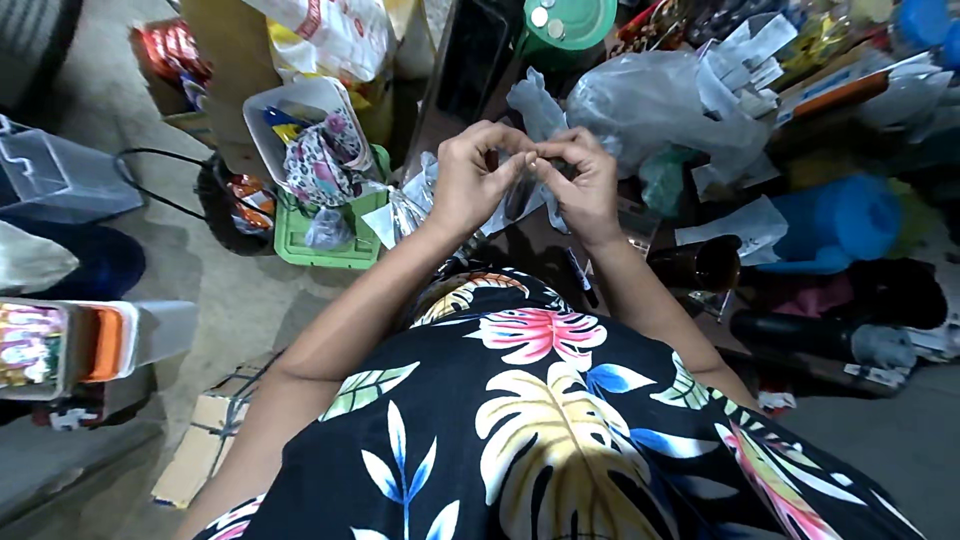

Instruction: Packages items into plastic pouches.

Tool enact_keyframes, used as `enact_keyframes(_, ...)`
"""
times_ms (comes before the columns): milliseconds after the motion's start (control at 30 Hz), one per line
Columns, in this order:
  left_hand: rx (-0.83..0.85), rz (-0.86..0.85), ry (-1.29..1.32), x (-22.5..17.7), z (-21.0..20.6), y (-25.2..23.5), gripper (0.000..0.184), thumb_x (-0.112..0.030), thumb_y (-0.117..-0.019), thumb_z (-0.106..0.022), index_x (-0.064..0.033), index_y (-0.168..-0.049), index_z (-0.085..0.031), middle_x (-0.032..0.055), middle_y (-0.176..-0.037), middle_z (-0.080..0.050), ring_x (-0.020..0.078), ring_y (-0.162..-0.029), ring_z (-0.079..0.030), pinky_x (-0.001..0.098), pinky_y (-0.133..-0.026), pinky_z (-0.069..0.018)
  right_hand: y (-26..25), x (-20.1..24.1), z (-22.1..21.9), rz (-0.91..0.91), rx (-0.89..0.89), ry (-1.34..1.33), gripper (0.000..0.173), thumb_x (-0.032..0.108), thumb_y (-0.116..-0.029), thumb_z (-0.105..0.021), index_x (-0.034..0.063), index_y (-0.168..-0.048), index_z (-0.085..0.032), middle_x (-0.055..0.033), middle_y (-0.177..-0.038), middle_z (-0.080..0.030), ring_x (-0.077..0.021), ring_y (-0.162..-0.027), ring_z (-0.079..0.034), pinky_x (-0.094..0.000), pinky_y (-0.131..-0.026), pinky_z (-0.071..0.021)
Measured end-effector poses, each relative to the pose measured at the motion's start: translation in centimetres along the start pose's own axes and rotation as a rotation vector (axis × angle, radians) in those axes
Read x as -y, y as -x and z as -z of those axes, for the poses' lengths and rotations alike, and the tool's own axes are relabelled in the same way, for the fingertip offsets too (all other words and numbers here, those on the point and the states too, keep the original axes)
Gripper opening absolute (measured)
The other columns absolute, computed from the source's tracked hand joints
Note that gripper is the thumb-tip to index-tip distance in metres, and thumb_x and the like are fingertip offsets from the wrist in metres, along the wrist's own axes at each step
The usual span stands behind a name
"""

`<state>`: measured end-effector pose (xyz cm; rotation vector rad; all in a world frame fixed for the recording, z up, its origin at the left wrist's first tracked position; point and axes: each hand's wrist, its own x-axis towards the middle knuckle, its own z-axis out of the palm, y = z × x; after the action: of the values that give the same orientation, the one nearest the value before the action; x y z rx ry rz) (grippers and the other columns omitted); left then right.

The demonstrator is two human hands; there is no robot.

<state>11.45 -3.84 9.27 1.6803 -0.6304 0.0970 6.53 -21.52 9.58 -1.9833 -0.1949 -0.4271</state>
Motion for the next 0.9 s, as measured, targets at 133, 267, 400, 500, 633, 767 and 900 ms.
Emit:
enact_keyframes(133,0.027,-0.001,-0.014,-0.3,0.4,0.2,0.013,-0.014,-0.0935,-0.071,-0.0031,-0.1,-0.075,0.0042,-0.093,-0.072,0.0039,-0.078,-0.061,0.0223,-0.073,-0.0484,-0.3,0.8,-0.3,0.15,-0.009,0.23,0.012,0.004,-0.0859,-0.073,-0.0016,-0.095,-0.076,-0.015,-0.096,-0.07,-0.0147,-0.09,-0.068,-0.0251,-0.082,-0.0564)
enact_keyframes(267,0.057,-0.075,-0.059,-0.3,0.7,0.5,0.014,-0.014,-0.0944,-0.07,-0.0011,-0.099,-0.074,0.0065,-0.092,-0.073,0.0047,-0.076,-0.06,0.0227,-0.072,-0.048,-0.7,1.1,-0.6,0.178,0.0,0.297,0.01,0.007,-0.0846,-0.071,-0.0015,-0.089,-0.072,-0.0141,-0.088,-0.068,-0.0147,-0.083,-0.065,-0.024,-0.074,-0.0536)
enact_keyframes(400,0.098,-0.045,-0.077,0.0,1.2,0.7,0.013,-0.013,-0.0942,-0.069,-0.0015,-0.098,-0.073,0.0048,-0.086,-0.072,0.0043,-0.073,-0.061,0.0221,-0.071,-0.0501,-0.9,1.2,-0.3,0.124,0.027,0.252,0.011,0.009,-0.0862,-0.071,-0.0015,-0.09,-0.072,-0.0123,-0.089,-0.069,-0.0125,-0.082,-0.066,-0.0241,-0.075,-0.0553)
enact_keyframes(500,0.125,0.0,-0.095,0.3,1.7,0.6,0.015,-0.019,-0.0929,-0.073,-0.0054,-0.098,-0.076,0.0081,-0.097,-0.072,0.0097,-0.086,-0.062,0.0262,-0.078,-0.0484,-0.8,1.5,0.0,0.104,0.071,0.237,0.012,0.01,-0.087,-0.071,-0.0008,-0.092,-0.073,-0.0118,-0.091,-0.071,-0.0109,-0.084,-0.068,-0.0239,-0.077,-0.0567)
enact_keyframes(633,0.099,0.103,0.017,0.4,1.9,0.1,0.017,-0.019,-0.0863,-0.081,-0.0066,-0.097,-0.075,0.0058,-0.106,-0.068,0.0062,-0.091,-0.06,0.0212,-0.077,-0.0473,-1.2,1.9,0.6,0.109,0.126,0.212,0.012,0.008,-0.0874,-0.071,-0.0006,-0.095,-0.075,-0.0112,-0.094,-0.073,-0.0086,-0.085,-0.07,-0.0227,-0.08,-0.0579)
enact_keyframes(767,0.107,0.083,0.083,0.3,1.8,-0.1,0.024,-0.014,-0.0889,-0.077,-0.0033,-0.11,-0.073,0.0027,-0.106,-0.074,0.004,-0.086,-0.065,0.0235,-0.08,-0.0514,-1.5,1.9,0.9,0.174,0.159,0.199,0.013,0.006,-0.0875,-0.069,-0.0016,-0.096,-0.075,-0.0123,-0.095,-0.073,-0.0104,-0.086,-0.071,-0.0242,-0.081,-0.0587)
enact_keyframes(900,0.086,-0.003,0.07,0.8,1.9,-0.1,0.014,-0.012,-0.0908,-0.076,-0.0038,-0.102,-0.076,0.0026,-0.099,-0.074,0.0023,-0.084,-0.063,0.0217,-0.079,-0.0501,-1.5,1.9,1.0,0.193,0.166,0.151,0.015,0.007,-0.0895,-0.068,-0.0025,-0.098,-0.076,-0.012,-0.095,-0.075,-0.0099,-0.086,-0.072,-0.0252,-0.08,-0.0603)
